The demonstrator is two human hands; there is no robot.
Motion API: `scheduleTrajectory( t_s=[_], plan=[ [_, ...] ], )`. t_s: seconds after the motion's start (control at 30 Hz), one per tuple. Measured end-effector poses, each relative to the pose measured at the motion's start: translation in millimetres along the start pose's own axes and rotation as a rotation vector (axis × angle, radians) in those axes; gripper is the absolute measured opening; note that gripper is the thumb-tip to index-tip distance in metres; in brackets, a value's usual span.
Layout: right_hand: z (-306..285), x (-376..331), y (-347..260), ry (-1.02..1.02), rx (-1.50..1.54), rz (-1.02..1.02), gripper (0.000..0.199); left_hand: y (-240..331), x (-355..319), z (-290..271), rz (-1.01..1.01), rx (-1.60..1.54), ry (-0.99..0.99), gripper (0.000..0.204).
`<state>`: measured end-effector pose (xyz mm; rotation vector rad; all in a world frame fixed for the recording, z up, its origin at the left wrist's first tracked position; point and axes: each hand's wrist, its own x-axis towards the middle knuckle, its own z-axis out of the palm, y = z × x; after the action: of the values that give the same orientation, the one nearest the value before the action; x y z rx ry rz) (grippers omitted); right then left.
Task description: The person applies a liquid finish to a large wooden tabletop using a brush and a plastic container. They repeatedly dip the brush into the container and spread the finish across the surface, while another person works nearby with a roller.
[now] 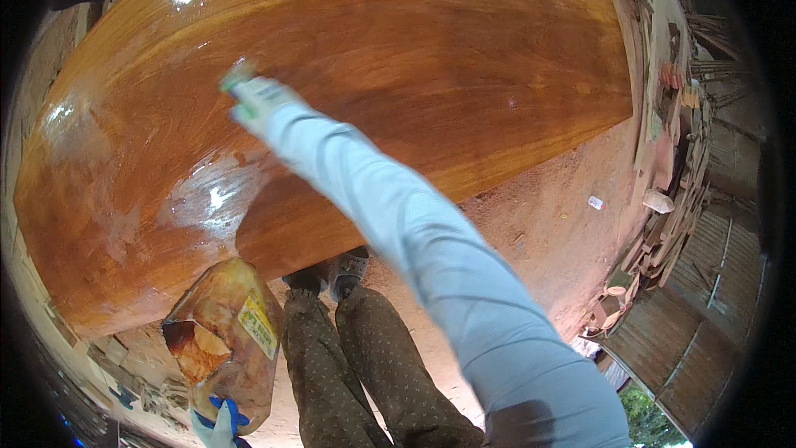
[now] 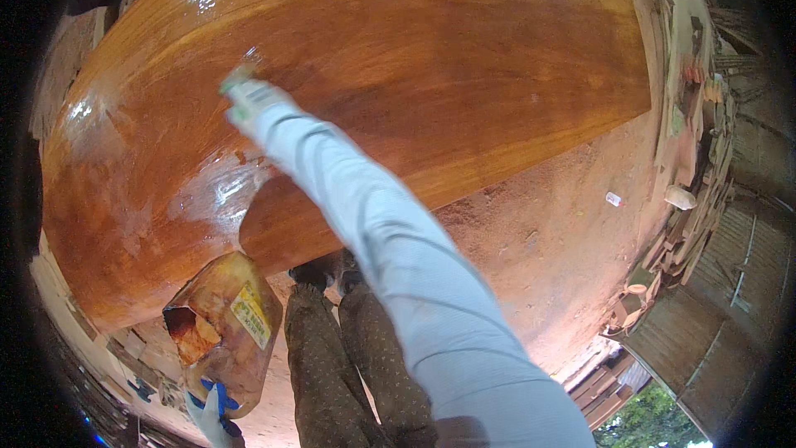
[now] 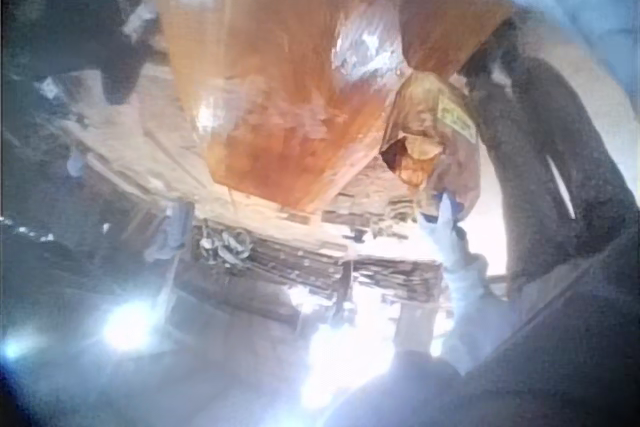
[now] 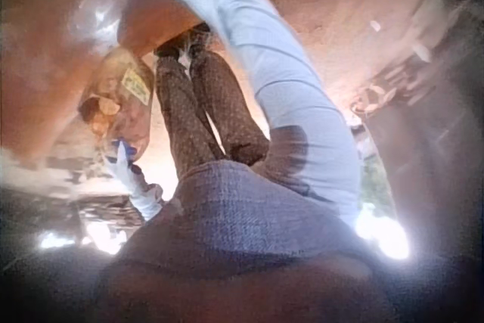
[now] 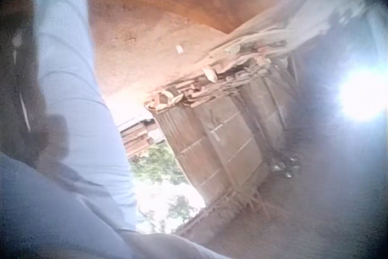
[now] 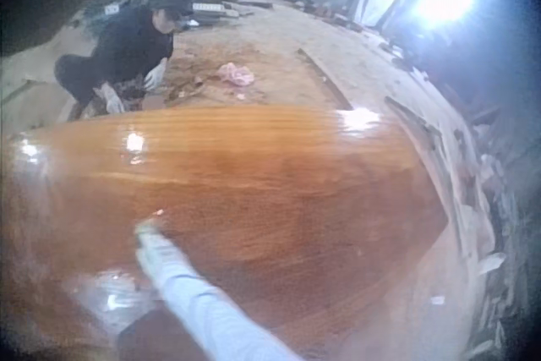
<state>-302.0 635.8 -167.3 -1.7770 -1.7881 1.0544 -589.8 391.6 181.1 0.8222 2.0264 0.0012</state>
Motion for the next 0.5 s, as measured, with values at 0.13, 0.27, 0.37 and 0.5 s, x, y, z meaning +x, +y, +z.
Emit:
scheduleTrajectory(
  t_s=[0.13,0.27,0.37,0.5],
  plan=[
    [-19.6,37.0,38.5,0.198,0.827,0.253,0.02,-20.5,10.9,-6.1,0.376,0.216,-0.048,0.029],
    [-157.6,-22.2,106.7,0.74,1.224,0.582,0.013,-2.9,-10.7,10.4,-0.057,-0.295,-0.009,0.046],
    [-274.5,-111.0,252.1,1.026,0.819,0.552,0.025,-6.5,7.4,10.1,-0.016,-0.204,-0.096,0.044],
    [-312.4,-171.8,295.3,1.003,-0.31,0.977,0.029,10.9,11.0,13.4,-0.058,-0.227,-0.118,0.04]
  ],
)
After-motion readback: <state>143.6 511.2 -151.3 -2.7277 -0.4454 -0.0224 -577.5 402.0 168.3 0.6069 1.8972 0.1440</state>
